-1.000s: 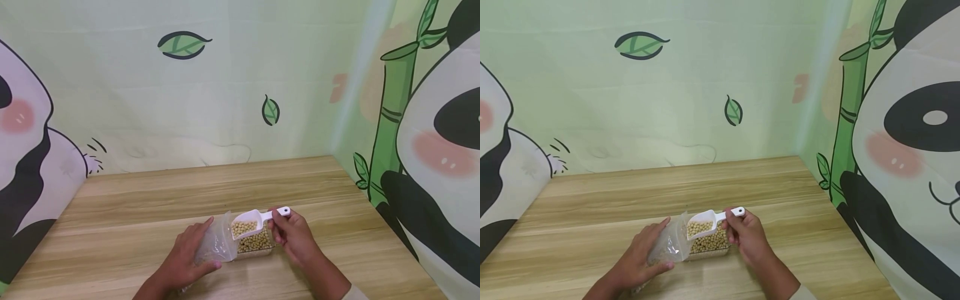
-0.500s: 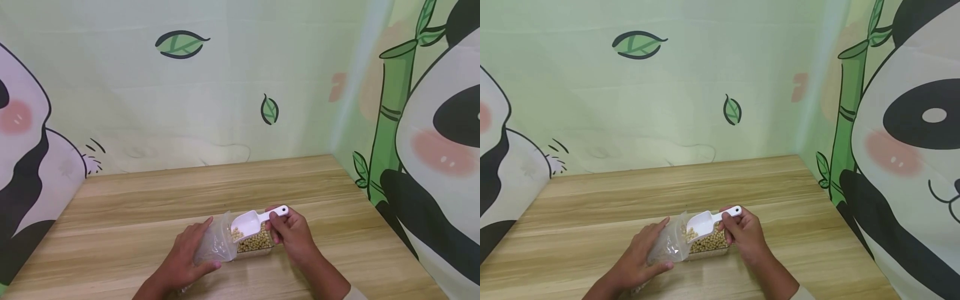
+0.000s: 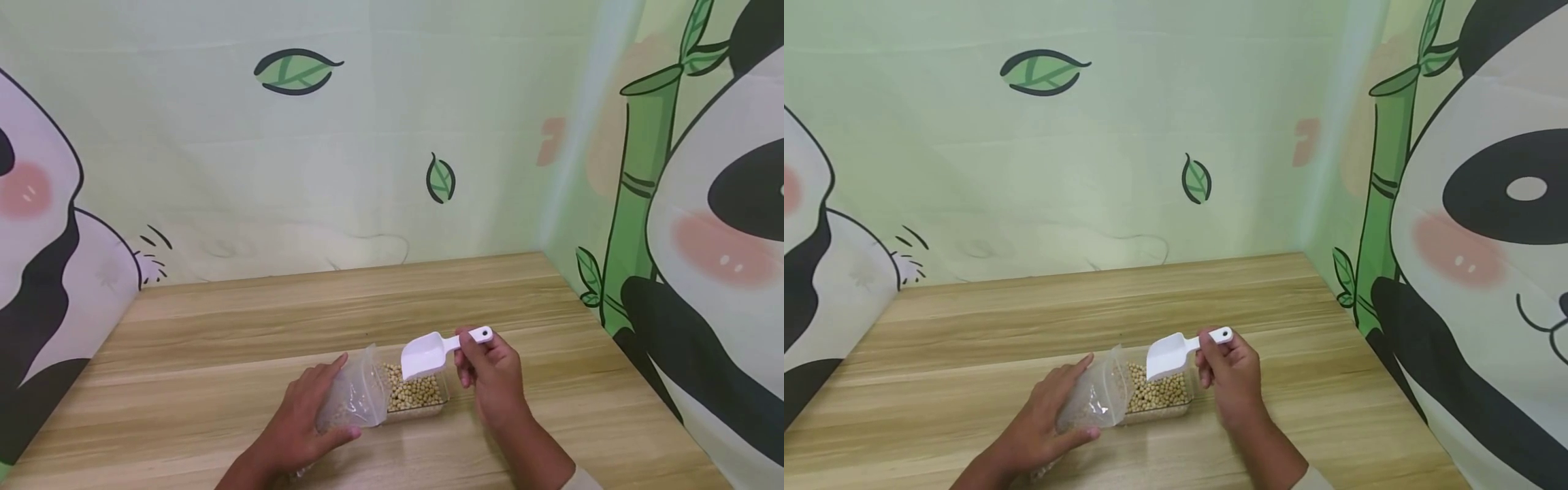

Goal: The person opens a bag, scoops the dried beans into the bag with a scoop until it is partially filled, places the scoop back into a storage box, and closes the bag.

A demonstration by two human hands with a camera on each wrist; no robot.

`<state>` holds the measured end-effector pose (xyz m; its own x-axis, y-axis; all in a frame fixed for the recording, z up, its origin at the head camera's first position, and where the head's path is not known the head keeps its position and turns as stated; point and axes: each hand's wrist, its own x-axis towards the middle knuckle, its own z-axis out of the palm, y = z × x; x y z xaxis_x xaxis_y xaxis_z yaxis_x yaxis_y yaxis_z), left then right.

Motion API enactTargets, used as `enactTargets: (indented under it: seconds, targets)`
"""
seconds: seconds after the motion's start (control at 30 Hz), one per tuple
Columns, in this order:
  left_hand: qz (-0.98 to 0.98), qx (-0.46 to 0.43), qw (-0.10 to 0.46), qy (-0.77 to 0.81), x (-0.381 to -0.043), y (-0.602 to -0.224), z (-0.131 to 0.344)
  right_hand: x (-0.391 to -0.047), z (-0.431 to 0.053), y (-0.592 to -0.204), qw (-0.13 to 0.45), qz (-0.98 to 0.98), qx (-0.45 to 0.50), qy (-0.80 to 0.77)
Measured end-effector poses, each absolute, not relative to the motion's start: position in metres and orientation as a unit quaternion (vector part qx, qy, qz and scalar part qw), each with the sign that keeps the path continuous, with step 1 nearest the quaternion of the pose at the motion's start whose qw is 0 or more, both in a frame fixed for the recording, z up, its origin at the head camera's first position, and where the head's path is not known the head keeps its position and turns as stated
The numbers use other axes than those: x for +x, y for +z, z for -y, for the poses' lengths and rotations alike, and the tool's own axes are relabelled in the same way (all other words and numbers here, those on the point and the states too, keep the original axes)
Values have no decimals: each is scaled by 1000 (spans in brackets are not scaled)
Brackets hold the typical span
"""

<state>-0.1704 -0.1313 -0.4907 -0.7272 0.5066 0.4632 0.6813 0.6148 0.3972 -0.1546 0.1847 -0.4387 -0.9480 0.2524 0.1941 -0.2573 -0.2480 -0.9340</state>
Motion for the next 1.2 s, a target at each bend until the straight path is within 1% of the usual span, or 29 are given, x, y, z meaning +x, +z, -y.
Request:
enactTargets:
  seconds: [0.17,0.37,0.47,0.57,0.7,1.07,1.2]
  targets:
    - [885,-335,149,-288,-171,-492,131,-153,-184,-441,191,682,5,705]
    - [886,-331,146,-289,-170,-491,131,-152,-185,-446,243,769,99,583]
    - [886,-331,144,-290,-170,-491,131,-153,-185,-448,253,796,140,531]
    - [886,-332,144,-290,-170,-492,131,-153,-185,-449,253,816,157,496]
    - [888,-330,143,-287,-170,-492,131,-155,-184,-449,225,824,134,502]
    - [887,-328,139,-292,-170,-491,131,-160,-183,-448,88,781,-7,618]
    - [886,-329,141,-293,-170,-492,131,-164,-185,-449,52,756,-50,650]
